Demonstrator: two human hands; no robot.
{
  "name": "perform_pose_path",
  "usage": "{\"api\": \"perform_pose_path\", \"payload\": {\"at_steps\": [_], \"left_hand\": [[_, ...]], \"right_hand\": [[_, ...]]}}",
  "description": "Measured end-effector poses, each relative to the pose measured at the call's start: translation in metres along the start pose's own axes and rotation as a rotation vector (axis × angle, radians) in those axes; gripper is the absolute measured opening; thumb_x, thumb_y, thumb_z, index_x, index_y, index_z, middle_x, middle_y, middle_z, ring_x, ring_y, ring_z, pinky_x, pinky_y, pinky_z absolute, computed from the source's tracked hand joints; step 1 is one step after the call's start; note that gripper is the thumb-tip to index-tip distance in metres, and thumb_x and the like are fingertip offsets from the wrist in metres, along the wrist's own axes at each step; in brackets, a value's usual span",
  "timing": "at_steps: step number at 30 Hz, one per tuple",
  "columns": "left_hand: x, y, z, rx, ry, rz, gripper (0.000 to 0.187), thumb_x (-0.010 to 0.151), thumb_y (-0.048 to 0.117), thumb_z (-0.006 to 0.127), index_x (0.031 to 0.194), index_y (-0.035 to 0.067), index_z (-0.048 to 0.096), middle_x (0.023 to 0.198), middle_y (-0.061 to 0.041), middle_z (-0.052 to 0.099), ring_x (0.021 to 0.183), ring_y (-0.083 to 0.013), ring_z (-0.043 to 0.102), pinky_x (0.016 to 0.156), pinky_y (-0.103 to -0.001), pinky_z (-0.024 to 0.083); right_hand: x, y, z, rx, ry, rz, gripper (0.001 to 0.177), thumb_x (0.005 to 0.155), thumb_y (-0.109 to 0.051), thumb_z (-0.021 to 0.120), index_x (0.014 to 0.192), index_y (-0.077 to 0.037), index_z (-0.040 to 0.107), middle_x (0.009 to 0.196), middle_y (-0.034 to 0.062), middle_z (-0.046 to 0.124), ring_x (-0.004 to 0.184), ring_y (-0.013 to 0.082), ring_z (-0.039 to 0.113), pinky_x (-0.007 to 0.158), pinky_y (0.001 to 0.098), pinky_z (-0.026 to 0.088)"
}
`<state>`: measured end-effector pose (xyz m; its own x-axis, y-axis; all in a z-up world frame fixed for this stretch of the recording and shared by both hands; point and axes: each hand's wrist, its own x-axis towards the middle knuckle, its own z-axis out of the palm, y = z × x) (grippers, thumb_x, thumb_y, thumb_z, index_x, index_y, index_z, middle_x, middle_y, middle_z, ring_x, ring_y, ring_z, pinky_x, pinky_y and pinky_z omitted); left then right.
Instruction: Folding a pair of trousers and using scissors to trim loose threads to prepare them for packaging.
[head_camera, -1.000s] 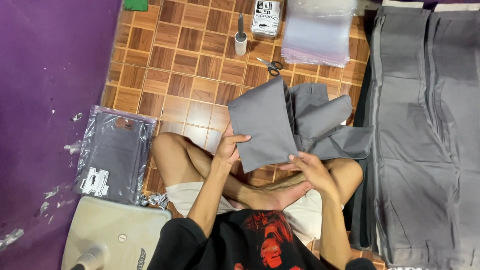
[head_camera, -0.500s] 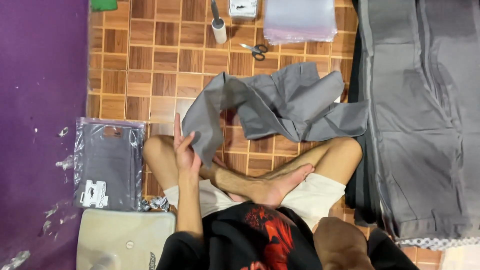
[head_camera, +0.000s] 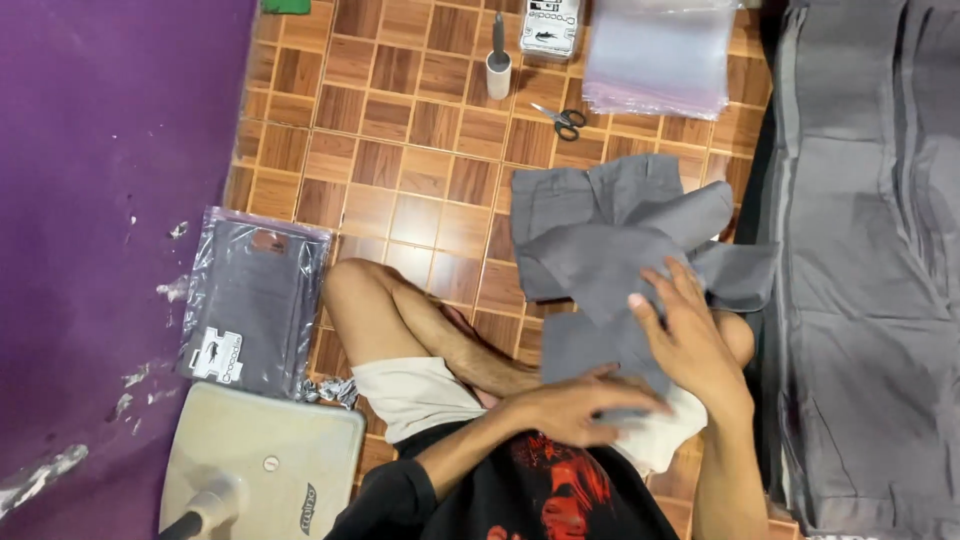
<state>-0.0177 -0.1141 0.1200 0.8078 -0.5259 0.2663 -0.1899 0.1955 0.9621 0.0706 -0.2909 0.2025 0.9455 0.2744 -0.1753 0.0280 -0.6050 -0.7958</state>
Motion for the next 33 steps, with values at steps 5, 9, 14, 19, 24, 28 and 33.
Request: {"api": "perform_pose_path", "payload": {"at_steps": [5, 9, 14, 19, 24, 28, 33], "left_hand": [[-0.003, -0.008, 0.010, 0.134, -0.476, -0.137, 0.043, 0.100, 0.015, 0.056, 0.142, 0.026, 0.059, 0.121, -0.016, 0.073, 0.118, -0.0440, 0.067, 0.121, -0.070, 0.031], [-0.004, 0.010, -0.026, 0.084, -0.221, -0.303, 0.026, 0.098, 0.018, 0.061, 0.122, 0.023, 0.070, 0.105, -0.007, 0.076, 0.102, -0.0318, 0.074, 0.093, -0.048, 0.056], [-0.029, 0.003, -0.054, 0.289, -0.170, -0.449, 0.021, 0.094, 0.020, 0.064, 0.112, 0.025, 0.073, 0.100, -0.005, 0.078, 0.099, -0.0283, 0.074, 0.090, -0.044, 0.056], [-0.047, -0.001, -0.072, 0.187, 0.199, -0.530, 0.036, 0.092, 0.010, 0.064, 0.127, 0.019, 0.070, 0.110, -0.006, 0.077, 0.102, -0.0213, 0.071, 0.094, -0.038, 0.054], [-0.069, -0.019, -0.092, 0.101, 0.490, -0.660, 0.036, 0.090, 0.008, 0.067, 0.125, 0.017, 0.070, 0.112, -0.007, 0.079, 0.099, -0.0177, 0.074, 0.091, -0.033, 0.057], [-0.072, -0.030, -0.115, 0.233, 0.629, -0.656, 0.027, 0.093, 0.009, 0.065, 0.119, 0.011, 0.070, 0.111, -0.013, 0.077, 0.103, -0.0257, 0.073, 0.092, -0.039, 0.056], [-0.032, -0.010, -0.137, 0.537, 0.539, -0.669, 0.032, 0.097, 0.022, 0.063, 0.125, 0.006, 0.064, 0.119, -0.020, 0.071, 0.115, -0.0372, 0.066, 0.099, -0.048, 0.051]], "right_hand": [[-0.010, 0.053, 0.033, -0.571, -0.038, 0.192, 0.054, 0.101, -0.040, 0.056, 0.136, 0.000, 0.061, 0.152, 0.0191, 0.051, 0.141, 0.0378, 0.048, 0.108, 0.0570, 0.040], [0.002, 0.042, 0.074, -0.349, -0.060, -0.178, 0.060, 0.090, -0.012, 0.066, 0.141, 0.014, 0.049, 0.149, 0.0328, 0.047, 0.140, 0.0459, 0.044, 0.116, 0.0519, 0.033], [0.055, 0.084, 0.168, -0.790, -0.475, -0.030, 0.102, 0.083, -0.053, 0.076, 0.159, -0.006, 0.027, 0.168, 0.0204, 0.022, 0.157, 0.0405, 0.008, 0.124, 0.0598, 0.004], [0.066, 0.151, 0.264, -1.129, -0.219, 0.085, 0.060, 0.103, -0.007, 0.029, 0.163, -0.006, 0.022, 0.147, 0.0293, 0.049, 0.131, 0.0380, 0.047, 0.104, 0.0609, 0.033], [0.064, 0.163, 0.246, -0.855, -0.408, -0.024, 0.045, 0.089, -0.015, 0.052, 0.133, -0.007, 0.056, 0.130, 0.0217, 0.059, 0.113, 0.0377, 0.058, 0.092, 0.0572, 0.040], [0.047, 0.116, 0.185, -0.449, -0.618, -0.134, 0.050, 0.075, -0.013, 0.071, 0.125, -0.016, 0.073, 0.111, 0.0119, 0.068, 0.103, 0.0360, 0.064, 0.084, 0.0516, 0.045], [0.007, 0.059, 0.117, -0.090, -0.769, -0.293, 0.054, 0.069, 0.004, 0.061, 0.115, -0.017, 0.079, 0.121, 0.0119, 0.069, 0.115, 0.0403, 0.061, 0.096, 0.0510, 0.043]]}}
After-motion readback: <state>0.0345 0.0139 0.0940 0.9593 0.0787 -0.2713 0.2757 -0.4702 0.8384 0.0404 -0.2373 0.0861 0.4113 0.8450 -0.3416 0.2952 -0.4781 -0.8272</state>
